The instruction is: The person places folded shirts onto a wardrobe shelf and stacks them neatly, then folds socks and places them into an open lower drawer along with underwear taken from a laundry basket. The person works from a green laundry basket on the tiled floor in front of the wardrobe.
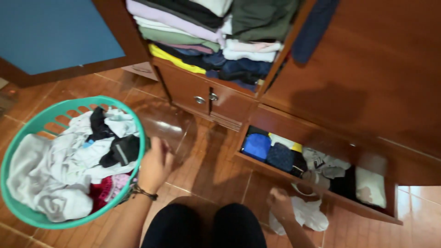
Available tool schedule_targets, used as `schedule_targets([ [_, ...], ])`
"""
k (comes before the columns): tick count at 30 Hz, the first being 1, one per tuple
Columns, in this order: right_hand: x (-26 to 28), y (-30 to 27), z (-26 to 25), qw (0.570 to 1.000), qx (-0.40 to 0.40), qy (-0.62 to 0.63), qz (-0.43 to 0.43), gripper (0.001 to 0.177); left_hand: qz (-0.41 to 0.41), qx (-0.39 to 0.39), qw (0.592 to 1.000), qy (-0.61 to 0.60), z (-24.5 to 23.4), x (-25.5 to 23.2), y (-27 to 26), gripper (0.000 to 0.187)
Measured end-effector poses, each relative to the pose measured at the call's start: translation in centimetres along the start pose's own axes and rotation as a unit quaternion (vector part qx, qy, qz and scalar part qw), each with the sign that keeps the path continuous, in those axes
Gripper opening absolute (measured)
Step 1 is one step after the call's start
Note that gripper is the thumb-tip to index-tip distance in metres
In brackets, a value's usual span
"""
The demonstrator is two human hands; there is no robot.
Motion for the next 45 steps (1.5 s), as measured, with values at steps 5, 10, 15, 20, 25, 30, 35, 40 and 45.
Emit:
schedule_targets([
  [5,12.4,0.4,1.6,0.991,0.129,0.045,0.001,0.011,0.023,-0.136,0.986,0.098,-6.0,5.2,1.1,0.029],
  [10,18.3,-1.2,5.5,0.945,0.328,0.005,-0.003,0.012,-0.192,0.069,0.965,0.163,-2.0,18.7,-0.4,0.042],
  [15,21.0,-2.9,7.4,0.905,0.424,-0.036,-0.024,0.021,-0.106,0.221,0.961,0.131,-2.1,20.5,0.4,0.045],
  [20,23.3,-2.1,7.5,0.912,0.409,-0.002,-0.020,0.023,-0.076,-0.065,0.986,0.130,-8.2,20.7,6.3,0.026],
  [25,27.3,-0.3,6.4,0.931,0.356,0.024,-0.070,0.018,-0.132,-0.045,0.981,0.131,-4.0,32.0,9.4,0.019],
  [30,30.3,0.5,6.4,0.922,0.374,0.059,-0.082,0.013,-0.146,-0.159,0.976,-0.030,-7.6,25.3,6.3,0.016],
  [35,30.9,1.2,7.6,0.924,0.362,0.081,-0.093,0.012,-0.081,-0.219,0.972,0.031,-10.2,19.2,3.2,0.019],
  [40,30.6,0.6,8.6,0.915,0.385,0.068,-0.103,0.012,-0.147,-0.023,0.982,0.119,-7.7,14.9,1.0,0.030],
  [45,29.2,-1.0,9.5,0.904,0.399,0.049,-0.145,0.011,-0.113,-0.014,0.975,0.189,-4.3,20.9,0.6,0.050],
])
Point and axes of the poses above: each hand's wrist, its own y-axis towards the middle knuckle, its own z-axis out of the palm, x = y × z, the point moved 6 cm from there along y, towards the middle knuckle, and after that the axes turned 4 degrees about z, right-handed, at the moved point
